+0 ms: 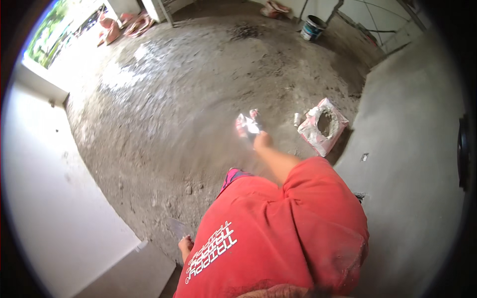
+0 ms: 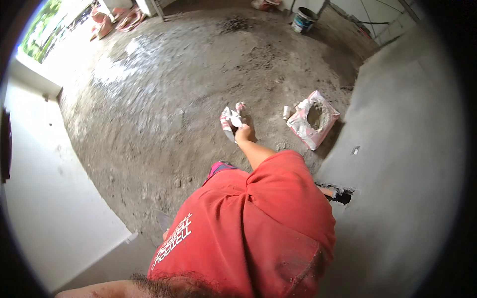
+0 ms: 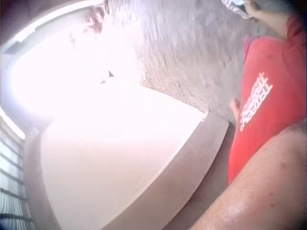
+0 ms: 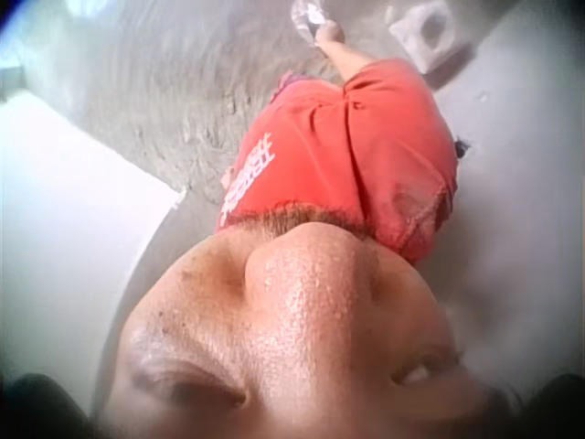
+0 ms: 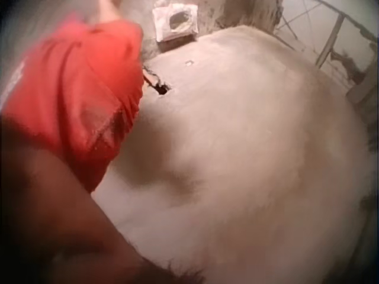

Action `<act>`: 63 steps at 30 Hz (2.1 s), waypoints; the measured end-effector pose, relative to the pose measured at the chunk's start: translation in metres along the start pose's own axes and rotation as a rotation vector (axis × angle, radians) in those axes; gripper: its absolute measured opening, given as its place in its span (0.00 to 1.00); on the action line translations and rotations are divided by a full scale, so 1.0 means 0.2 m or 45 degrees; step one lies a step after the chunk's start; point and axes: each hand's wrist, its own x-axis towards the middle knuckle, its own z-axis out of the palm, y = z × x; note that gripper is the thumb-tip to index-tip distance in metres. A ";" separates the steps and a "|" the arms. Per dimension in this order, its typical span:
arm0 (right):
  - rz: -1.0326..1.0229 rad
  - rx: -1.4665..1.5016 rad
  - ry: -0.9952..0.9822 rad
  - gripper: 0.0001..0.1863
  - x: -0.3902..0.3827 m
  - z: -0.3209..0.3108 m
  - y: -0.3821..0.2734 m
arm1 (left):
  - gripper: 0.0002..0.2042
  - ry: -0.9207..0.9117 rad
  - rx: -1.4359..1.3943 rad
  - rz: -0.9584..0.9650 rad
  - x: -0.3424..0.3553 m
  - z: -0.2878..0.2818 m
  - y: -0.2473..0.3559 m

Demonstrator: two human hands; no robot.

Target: The person scrapes loose concrete and debris from a floor corner using a trowel, then collects additional dry mortar mixture from a bag, applying and spreading it onto the wall and floor joints to patch the concrete surface.

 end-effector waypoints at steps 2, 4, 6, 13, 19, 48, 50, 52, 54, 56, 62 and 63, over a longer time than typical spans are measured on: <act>0.280 -0.140 0.023 0.13 0.17 -0.18 0.04 | 0.11 -0.018 0.015 0.052 0.06 0.02 0.29; 0.396 -0.126 0.074 0.15 0.30 -0.32 0.09 | 0.11 -0.013 0.031 0.059 0.11 0.02 0.52; 0.462 -0.211 0.153 0.16 0.42 -0.41 0.17 | 0.10 -0.007 0.062 0.025 0.19 0.00 0.69; 0.794 -0.886 0.200 0.17 0.66 -0.57 0.88 | 0.09 -0.077 0.301 -0.266 0.64 -0.17 1.04; 1.204 -0.815 0.198 0.22 0.39 -0.62 1.02 | 0.08 -0.295 0.637 -0.169 1.32 -0.09 1.73; 1.220 -0.764 -0.341 0.17 1.41 0.05 0.09 | 0.14 -0.117 0.679 -0.027 1.60 1.51 4.66; 1.178 -0.885 -0.353 0.17 1.54 0.00 0.05 | 0.16 -0.100 0.689 -0.056 1.64 1.55 4.78; 1.193 -0.789 -0.051 0.18 1.66 -0.07 0.02 | 0.17 -0.126 0.733 -0.050 1.68 1.64 4.94; 1.206 -0.648 0.275 0.19 1.77 -0.17 -0.01 | 0.17 -0.152 0.831 -0.021 1.72 1.77 5.13; 1.221 -0.516 0.543 0.20 1.90 -0.29 -0.01 | 0.17 -0.296 0.894 0.122 1.76 1.99 5.36; 1.358 -0.389 0.925 0.22 2.19 -0.62 0.05 | 0.17 -0.644 1.079 0.432 1.64 2.79 6.12; 1.356 -0.243 1.023 0.23 2.21 -0.66 0.07 | 0.17 -0.682 1.159 0.625 1.57 2.91 6.24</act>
